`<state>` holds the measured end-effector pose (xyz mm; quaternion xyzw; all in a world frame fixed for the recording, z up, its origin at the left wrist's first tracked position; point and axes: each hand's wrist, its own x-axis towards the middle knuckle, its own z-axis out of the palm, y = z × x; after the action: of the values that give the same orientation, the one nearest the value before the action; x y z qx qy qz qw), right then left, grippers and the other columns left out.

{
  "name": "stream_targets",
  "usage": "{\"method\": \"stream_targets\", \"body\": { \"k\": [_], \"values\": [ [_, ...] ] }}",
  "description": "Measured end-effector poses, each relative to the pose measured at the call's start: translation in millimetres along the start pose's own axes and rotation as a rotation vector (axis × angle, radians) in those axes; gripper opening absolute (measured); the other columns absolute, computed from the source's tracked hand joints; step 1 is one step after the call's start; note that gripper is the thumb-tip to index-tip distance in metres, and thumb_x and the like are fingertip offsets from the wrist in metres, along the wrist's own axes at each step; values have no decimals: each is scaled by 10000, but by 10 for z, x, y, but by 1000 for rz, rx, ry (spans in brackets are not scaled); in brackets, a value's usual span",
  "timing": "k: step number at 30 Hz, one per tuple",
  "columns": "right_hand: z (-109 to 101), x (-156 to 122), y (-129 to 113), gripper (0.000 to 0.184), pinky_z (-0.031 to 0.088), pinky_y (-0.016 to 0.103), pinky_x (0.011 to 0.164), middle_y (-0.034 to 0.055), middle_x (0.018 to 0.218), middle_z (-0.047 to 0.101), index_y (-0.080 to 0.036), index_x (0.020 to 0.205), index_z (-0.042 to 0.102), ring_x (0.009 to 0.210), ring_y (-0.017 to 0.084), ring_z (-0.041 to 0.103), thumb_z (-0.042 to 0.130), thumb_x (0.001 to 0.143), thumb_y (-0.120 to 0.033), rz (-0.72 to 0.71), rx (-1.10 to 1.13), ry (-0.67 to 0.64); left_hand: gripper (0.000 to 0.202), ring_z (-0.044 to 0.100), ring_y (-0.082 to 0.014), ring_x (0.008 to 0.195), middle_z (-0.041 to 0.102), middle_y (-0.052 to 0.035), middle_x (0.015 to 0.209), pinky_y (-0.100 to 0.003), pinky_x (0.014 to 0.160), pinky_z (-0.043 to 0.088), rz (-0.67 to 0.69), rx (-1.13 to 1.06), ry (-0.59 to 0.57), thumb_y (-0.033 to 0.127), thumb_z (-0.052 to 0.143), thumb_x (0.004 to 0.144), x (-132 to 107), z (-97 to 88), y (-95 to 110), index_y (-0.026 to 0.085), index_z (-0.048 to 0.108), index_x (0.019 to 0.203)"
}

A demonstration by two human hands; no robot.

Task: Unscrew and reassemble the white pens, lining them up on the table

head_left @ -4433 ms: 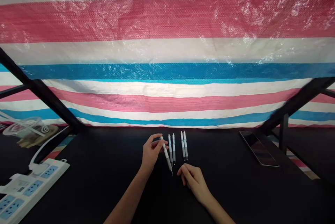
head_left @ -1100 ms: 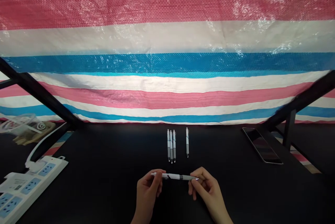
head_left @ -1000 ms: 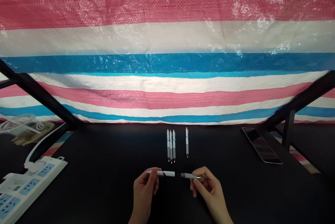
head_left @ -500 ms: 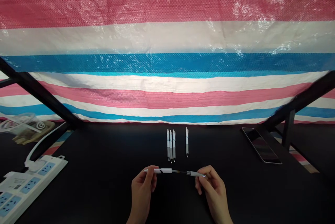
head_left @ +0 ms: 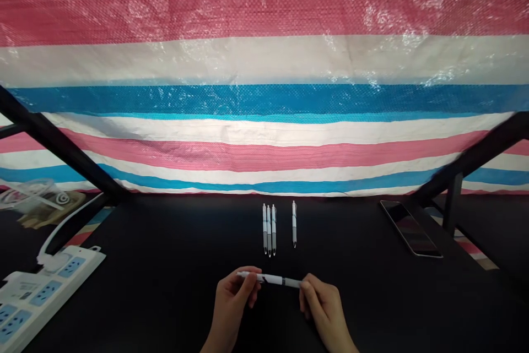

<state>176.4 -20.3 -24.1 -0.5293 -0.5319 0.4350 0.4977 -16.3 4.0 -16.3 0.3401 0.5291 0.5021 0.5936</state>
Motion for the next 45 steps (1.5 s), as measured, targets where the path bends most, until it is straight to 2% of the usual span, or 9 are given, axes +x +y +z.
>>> {"method": "stream_targets", "body": {
  "k": [6,10,14,17,21,29,36,41,45],
  "values": [
    [-2,18,29,346,398,214,431,43,769,690,-200,998,627,516,138,590,582,888,-525,38,173,-3,428,479,-91,454,610,-15,544,-197,417,378,5,-34,44,531,794,669,12,13,19,119,775,782],
    [-12,24,19,358,445,247,514,24,626,656,-188,805,638,493,141,592,498,951,-483,41,121,-55,417,485,-82,461,613,-11,554,-185,425,380,-4,-50,46,523,802,668,10,4,25,122,776,779],
    [-24,22,3,293,453,253,521,37,747,694,-201,1000,634,537,156,611,576,909,-474,38,123,-3,403,483,-77,467,610,-7,555,-178,436,378,-3,-52,43,511,800,680,6,-1,17,123,774,786],
    [-14,24,6,295,447,247,532,21,670,665,-194,853,652,517,145,597,552,927,-462,19,96,-12,403,485,-81,473,608,-6,557,-182,440,378,-2,-48,35,510,794,689,14,3,12,122,773,796],
    [0,21,24,329,461,254,565,13,688,663,-203,1039,646,562,162,614,566,907,-493,-5,31,25,432,481,-85,474,601,-6,552,-189,438,376,-4,-49,54,530,802,662,15,17,28,118,771,787],
    [-26,21,-20,306,423,231,554,-8,630,597,-199,914,649,565,148,581,500,946,-465,-40,-134,-90,437,475,-91,491,580,-3,555,-194,452,374,-1,-46,63,544,797,660,9,29,40,122,756,768],
    [88,-1,-38,536,243,205,403,-48,459,426,-198,551,446,398,78,361,445,935,-572,140,28,-208,308,391,-67,514,476,50,555,-177,497,342,124,-55,-61,457,750,776,42,0,40,156,708,827],
    [176,86,-114,538,183,199,356,-60,436,453,-170,696,575,325,64,306,446,889,-656,266,83,-293,232,509,-99,626,552,24,676,-195,605,436,239,-4,-180,374,700,845,189,69,288,182,699,976],
    [165,236,-271,495,298,207,439,-35,490,518,-150,823,680,405,94,436,415,958,-545,97,-128,-350,416,659,-184,755,639,-13,846,-317,726,541,299,7,-271,373,678,845,380,167,490,213,611,1223]
  ]
}}
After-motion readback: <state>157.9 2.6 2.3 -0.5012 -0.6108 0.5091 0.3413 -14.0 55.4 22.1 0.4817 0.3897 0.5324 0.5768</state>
